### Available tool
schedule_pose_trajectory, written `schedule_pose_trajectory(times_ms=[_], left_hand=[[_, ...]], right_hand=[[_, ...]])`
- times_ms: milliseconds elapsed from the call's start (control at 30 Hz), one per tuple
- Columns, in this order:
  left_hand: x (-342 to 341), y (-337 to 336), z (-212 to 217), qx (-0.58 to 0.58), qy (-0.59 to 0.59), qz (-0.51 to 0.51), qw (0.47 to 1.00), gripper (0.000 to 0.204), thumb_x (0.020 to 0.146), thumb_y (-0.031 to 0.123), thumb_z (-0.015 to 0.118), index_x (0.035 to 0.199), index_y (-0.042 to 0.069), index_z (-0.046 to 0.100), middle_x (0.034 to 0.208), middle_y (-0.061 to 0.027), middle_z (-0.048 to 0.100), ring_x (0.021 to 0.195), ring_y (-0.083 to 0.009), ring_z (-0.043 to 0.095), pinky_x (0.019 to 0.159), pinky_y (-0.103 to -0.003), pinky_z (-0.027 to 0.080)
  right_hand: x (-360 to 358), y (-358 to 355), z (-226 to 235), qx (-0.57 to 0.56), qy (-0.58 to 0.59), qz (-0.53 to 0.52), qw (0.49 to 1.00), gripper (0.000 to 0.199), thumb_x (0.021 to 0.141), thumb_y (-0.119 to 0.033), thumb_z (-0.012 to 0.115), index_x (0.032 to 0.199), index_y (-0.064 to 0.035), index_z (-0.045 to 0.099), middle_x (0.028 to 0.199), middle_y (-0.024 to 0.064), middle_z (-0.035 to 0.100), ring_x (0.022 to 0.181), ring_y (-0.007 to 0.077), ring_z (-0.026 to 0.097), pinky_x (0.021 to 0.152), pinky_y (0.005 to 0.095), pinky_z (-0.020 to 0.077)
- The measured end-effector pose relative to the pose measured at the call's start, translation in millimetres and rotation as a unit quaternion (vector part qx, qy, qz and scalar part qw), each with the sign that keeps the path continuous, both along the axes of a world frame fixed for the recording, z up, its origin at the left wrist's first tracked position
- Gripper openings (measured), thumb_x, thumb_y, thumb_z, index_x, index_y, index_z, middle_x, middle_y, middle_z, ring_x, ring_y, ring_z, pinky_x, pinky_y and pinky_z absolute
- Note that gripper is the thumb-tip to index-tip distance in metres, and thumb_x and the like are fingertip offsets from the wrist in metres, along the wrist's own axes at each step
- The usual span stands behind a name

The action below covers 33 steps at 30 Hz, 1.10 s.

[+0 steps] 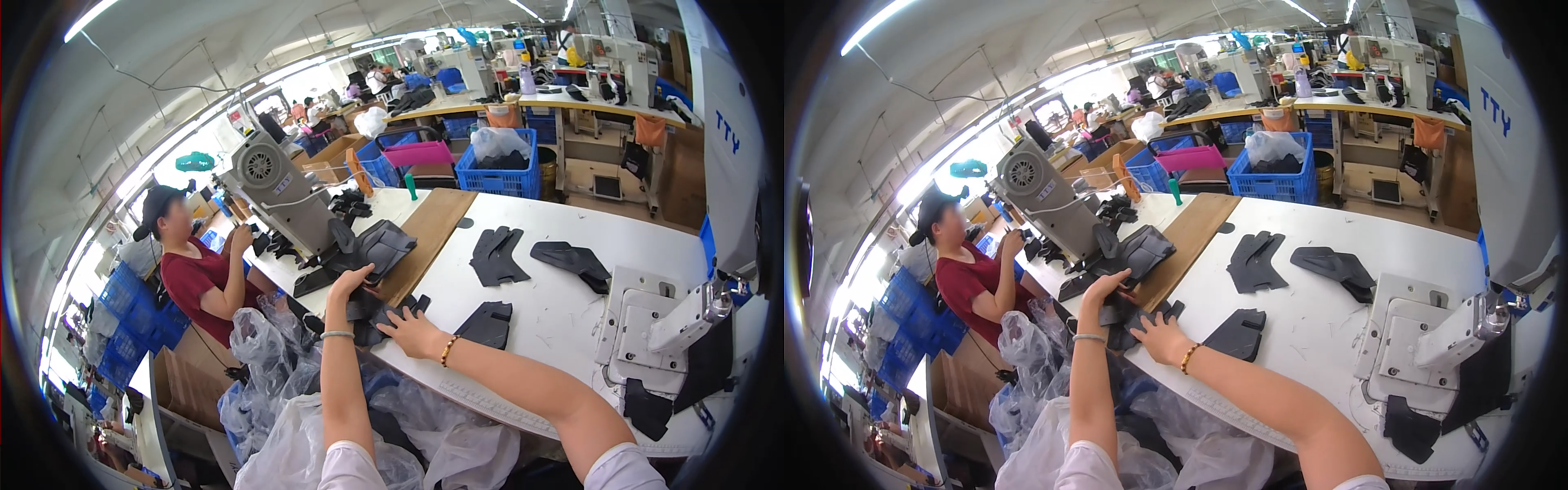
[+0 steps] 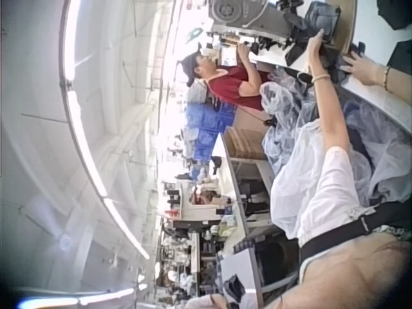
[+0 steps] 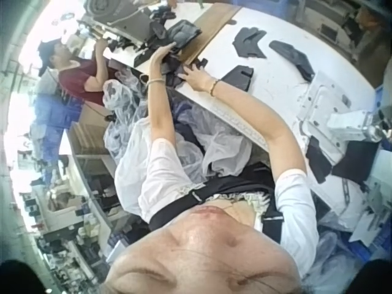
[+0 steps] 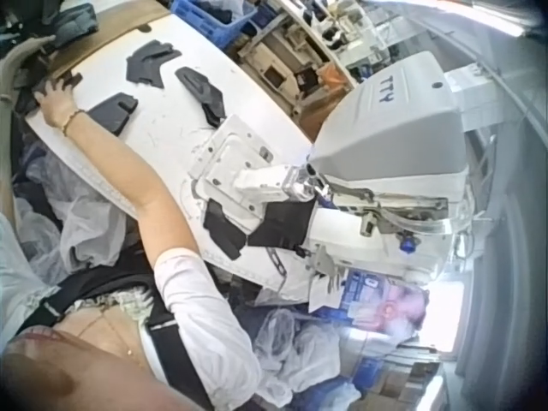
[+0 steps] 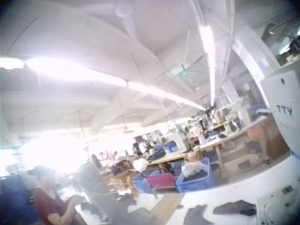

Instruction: Stitch together black synthetic material components using an industrial sewing machine.

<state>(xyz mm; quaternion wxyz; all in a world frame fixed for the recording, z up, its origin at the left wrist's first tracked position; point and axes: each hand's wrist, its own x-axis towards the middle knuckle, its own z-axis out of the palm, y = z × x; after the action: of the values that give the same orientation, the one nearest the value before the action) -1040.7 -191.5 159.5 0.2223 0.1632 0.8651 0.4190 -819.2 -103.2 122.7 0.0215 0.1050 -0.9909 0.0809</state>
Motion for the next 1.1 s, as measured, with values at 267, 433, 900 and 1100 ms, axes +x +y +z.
schedule_pose_trajectory(times_ms=[267, 433, 900, 1100], left_hand=[[17.0, 86.2, 4.5, -0.148, 0.125, 0.004, 0.981, 0.064, 0.067, 0.052, 0.075, 0.082, -0.009, 0.064, 0.075, -0.0144, 0.062, 0.064, -0.0241, 0.061, 0.055, -0.035, 0.048], [19.6, 81.7, -8.7, -0.060, 0.094, 0.111, 0.988, 0.049, 0.065, 0.035, 0.080, 0.085, -0.008, 0.064, 0.074, -0.0119, 0.061, 0.054, -0.0189, 0.058, 0.044, -0.029, 0.041], [31.2, 57.6, 19.5, 0.197, 0.212, 0.061, 0.955, 0.046, 0.084, 0.011, 0.063, 0.124, -0.004, 0.045, 0.075, -0.0067, 0.058, 0.048, -0.0105, 0.051, 0.036, -0.023, 0.039], [-14.5, 55.5, 21.2, 0.299, 0.134, -0.004, 0.945, 0.066, 0.080, 0.004, 0.063, 0.137, 0.000, 0.031, 0.093, -0.0138, 0.063, 0.061, -0.0182, 0.061, 0.043, -0.029, 0.049]], right_hand=[[3.3, 7.6, -14.0, 0.003, 0.032, -0.011, 0.999, 0.052, 0.089, -0.019, 0.043, 0.140, -0.0140, 0.034, 0.143, 0.0204, 0.032, 0.124, 0.0478, 0.036, 0.098, 0.0579, 0.0327], [4.2, 6.7, -15.2, 0.012, 0.045, 0.003, 0.999, 0.048, 0.089, -0.018, 0.045, 0.136, -0.0108, 0.039, 0.140, 0.0218, 0.034, 0.121, 0.0499, 0.038, 0.095, 0.0593, 0.0352], [3.3, 6.5, -23.9, 0.024, 0.155, -0.038, 0.987, 0.047, 0.089, -0.017, 0.047, 0.135, -0.0135, 0.041, 0.128, 0.0200, 0.047, 0.113, 0.0442, 0.047, 0.090, 0.0528, 0.0407], [-17.8, 6.3, -26.5, 0.023, 0.371, -0.041, 0.927, 0.040, 0.085, -0.014, 0.049, 0.124, -0.0044, 0.050, 0.115, 0.0164, 0.055, 0.107, 0.0335, 0.053, 0.092, 0.0417, 0.0401]])
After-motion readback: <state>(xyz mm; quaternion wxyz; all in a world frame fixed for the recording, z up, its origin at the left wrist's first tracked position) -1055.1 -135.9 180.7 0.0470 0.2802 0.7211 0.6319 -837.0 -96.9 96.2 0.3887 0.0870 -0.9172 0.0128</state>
